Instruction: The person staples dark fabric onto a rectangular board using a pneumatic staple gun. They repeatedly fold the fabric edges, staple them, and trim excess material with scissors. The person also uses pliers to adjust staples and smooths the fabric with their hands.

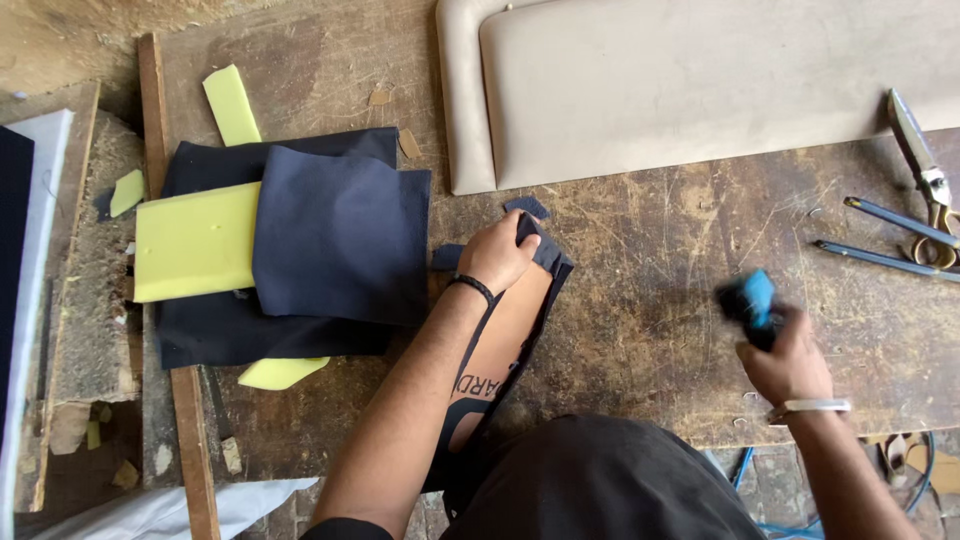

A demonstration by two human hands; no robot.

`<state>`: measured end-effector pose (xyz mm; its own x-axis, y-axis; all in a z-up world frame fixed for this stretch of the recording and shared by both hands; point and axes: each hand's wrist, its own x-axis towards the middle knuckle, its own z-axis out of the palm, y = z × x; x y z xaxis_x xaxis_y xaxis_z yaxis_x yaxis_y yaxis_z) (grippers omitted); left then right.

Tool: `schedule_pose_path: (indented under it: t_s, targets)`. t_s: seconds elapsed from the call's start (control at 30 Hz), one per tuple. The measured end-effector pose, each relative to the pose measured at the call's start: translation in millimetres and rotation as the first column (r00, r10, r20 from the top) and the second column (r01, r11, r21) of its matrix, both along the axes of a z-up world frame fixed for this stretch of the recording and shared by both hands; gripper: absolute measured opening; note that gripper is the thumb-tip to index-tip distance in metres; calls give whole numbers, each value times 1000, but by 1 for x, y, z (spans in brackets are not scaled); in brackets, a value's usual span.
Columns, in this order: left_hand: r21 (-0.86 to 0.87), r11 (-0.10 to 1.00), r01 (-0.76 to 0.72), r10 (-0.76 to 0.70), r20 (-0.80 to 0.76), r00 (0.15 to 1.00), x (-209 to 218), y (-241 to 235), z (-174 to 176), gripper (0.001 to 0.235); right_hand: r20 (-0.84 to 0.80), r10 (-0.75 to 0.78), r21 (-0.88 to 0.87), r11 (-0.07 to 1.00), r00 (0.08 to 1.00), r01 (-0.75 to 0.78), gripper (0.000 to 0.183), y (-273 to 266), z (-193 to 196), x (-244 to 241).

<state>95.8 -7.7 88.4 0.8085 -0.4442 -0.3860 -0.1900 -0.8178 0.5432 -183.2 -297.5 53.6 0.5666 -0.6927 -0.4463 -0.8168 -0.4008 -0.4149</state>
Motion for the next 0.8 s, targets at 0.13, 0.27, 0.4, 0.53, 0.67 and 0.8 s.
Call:
schedule_pose_path:
  t_s: [0.13,0.27,0.4,0.53,0.67,0.8]
  targets:
    - [5,1000,11,-12,103,995,-4,-5,-2,55,93,23,322,945,995,-52,51,43,51,55]
    - [42,999,16,-20,88,996,-8,-3,-1,53,221,77,437,884,972,-169,39,91,60,100]
    - [49,999,15,-20,103,994,-7,-5,6,54,279,184,347,896,942,-278,35,104,50,120]
    - [86,995,43,-48,53,997,-10,-8,15,56,322,191,382,870,927,-312,33,102,43,118]
    - [82,996,30,-33,37,999,-17,-14,18,41,247,125,404,888,961,-220,34,101,39,115]
    - [60,998,26,-31,69,997,-17,-13,19,47,340,180,372,876,923,-308,36,105,40,120]
